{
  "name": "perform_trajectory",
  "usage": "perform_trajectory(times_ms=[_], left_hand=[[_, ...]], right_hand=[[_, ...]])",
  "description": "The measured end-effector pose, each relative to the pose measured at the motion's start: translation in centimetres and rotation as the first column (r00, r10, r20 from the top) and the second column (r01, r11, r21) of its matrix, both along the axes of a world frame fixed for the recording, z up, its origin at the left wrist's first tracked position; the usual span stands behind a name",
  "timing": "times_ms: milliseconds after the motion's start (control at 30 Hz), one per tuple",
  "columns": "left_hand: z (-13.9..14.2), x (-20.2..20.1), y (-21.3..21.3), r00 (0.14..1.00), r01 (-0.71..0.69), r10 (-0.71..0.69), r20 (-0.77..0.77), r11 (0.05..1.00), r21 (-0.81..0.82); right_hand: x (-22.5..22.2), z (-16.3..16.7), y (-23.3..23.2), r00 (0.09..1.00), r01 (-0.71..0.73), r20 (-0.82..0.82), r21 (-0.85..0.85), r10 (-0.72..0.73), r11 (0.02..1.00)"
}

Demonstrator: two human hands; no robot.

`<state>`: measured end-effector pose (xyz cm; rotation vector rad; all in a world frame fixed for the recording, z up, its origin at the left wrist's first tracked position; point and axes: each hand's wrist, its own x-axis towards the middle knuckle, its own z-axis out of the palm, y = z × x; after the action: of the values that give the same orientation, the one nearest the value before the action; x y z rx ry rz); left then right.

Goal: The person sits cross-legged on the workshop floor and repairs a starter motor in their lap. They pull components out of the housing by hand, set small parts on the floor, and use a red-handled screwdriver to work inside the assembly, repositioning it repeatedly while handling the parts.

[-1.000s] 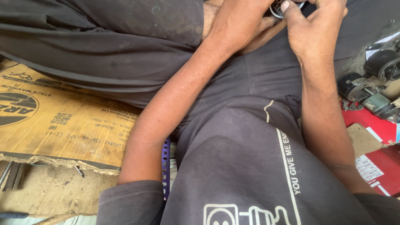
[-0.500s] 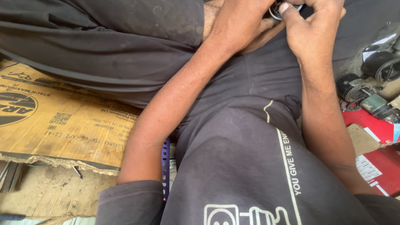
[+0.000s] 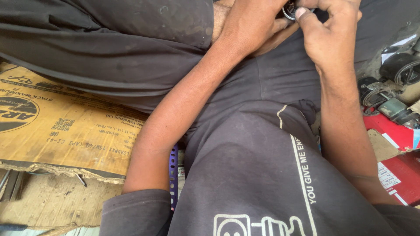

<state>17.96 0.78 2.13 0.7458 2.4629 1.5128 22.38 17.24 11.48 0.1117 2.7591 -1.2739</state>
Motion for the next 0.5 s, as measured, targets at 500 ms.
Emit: perform_trajectory(times_ms=[500], left_hand=[[3.9, -0.2, -2.0, 0.999, -0.012, 0.001, 0.051, 0.979, 0.202]], right_hand=[[-0.3, 1.1, -0.7, 0.995, -0.083, -0.043, 0.077, 0.087, 0.994]])
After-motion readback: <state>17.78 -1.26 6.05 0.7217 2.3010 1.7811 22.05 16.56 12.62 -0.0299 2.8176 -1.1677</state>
